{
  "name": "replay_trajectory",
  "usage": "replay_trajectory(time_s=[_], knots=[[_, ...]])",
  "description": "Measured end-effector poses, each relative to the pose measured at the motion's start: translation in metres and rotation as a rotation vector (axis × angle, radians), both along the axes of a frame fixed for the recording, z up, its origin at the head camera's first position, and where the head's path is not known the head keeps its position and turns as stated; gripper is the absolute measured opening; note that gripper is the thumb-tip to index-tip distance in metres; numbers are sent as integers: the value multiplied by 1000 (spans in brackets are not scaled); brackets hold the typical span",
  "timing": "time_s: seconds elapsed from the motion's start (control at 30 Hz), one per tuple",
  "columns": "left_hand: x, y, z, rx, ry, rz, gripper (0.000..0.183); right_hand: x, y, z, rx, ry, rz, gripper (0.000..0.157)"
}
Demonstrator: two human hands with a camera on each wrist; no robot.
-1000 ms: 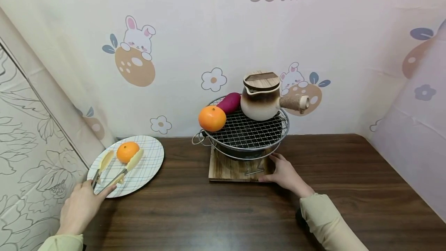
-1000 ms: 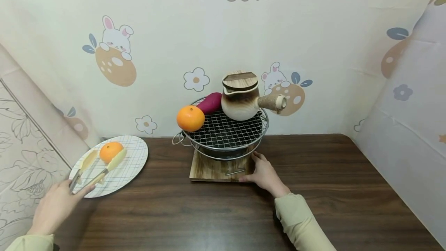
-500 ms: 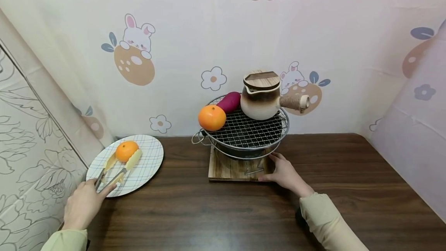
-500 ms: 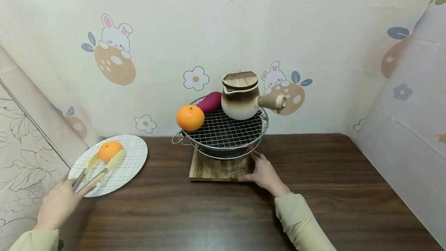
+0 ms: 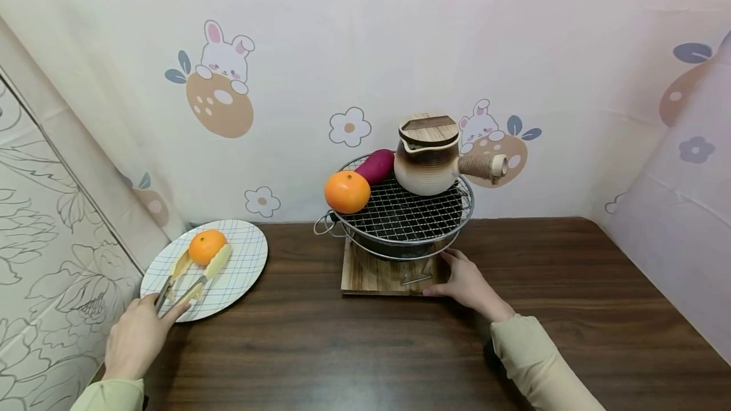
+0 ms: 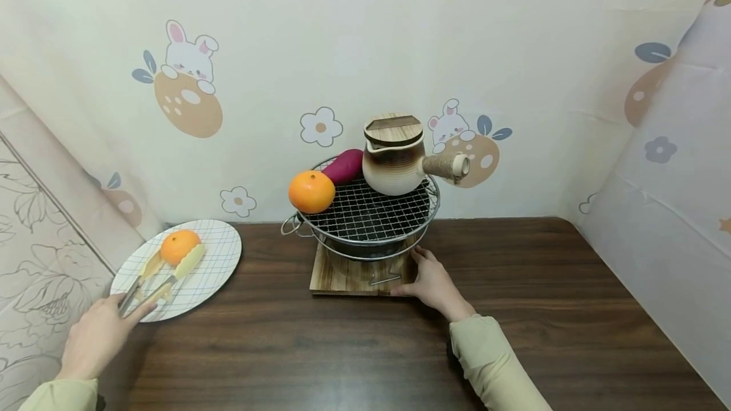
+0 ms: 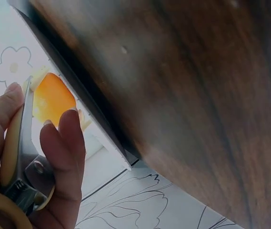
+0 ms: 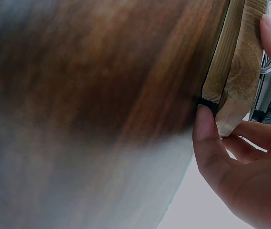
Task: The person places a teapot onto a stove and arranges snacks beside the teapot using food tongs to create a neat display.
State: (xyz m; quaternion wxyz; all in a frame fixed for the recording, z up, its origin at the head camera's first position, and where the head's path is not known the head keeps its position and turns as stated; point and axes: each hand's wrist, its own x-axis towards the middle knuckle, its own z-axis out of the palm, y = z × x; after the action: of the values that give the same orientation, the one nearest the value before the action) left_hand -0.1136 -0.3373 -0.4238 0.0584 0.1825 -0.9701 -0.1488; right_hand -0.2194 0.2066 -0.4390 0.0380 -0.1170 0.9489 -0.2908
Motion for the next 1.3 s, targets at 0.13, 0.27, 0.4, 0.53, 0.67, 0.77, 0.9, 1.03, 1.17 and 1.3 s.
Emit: replay_trajectory(time_s=[0.13, 0.27, 0.4, 0.53, 0.67, 0.77, 0.9, 1.03, 1.17, 1.3], knots=[[1, -1, -2, -10, 21, -3, 79, 0, -1, 0, 3, -1, 1, 109], [3, 0, -2, -16, 47, -5, 81, -1, -1, 0, 2, 6, 4, 108], [5, 1, 0, -17, 65, -4, 84, -1, -1, 0, 2, 17, 5, 107], [5, 4, 5, -18, 91, -2, 83, 0, -1, 0, 3, 18, 5, 107], [7, 8, 13, -26, 124, -20, 79, 0, -1, 0, 2, 16, 6, 108], [8, 13, 21, -30, 138, -36, 79, 0, -1, 0, 0, 15, 6, 108], [11, 22, 32, -34, 159, -53, 80, 0, 0, 0, -1, 7, 7, 108], [14, 33, 44, -40, 193, -83, 79, 0, 0, 0, -6, 4, 9, 108], [18, 47, 56, -44, 239, -113, 76, 0, 0, 0, -6, 8, 10, 108], [22, 63, 69, -55, 307, -150, 72, -1, 0, -1, -4, 8, 14, 108]])
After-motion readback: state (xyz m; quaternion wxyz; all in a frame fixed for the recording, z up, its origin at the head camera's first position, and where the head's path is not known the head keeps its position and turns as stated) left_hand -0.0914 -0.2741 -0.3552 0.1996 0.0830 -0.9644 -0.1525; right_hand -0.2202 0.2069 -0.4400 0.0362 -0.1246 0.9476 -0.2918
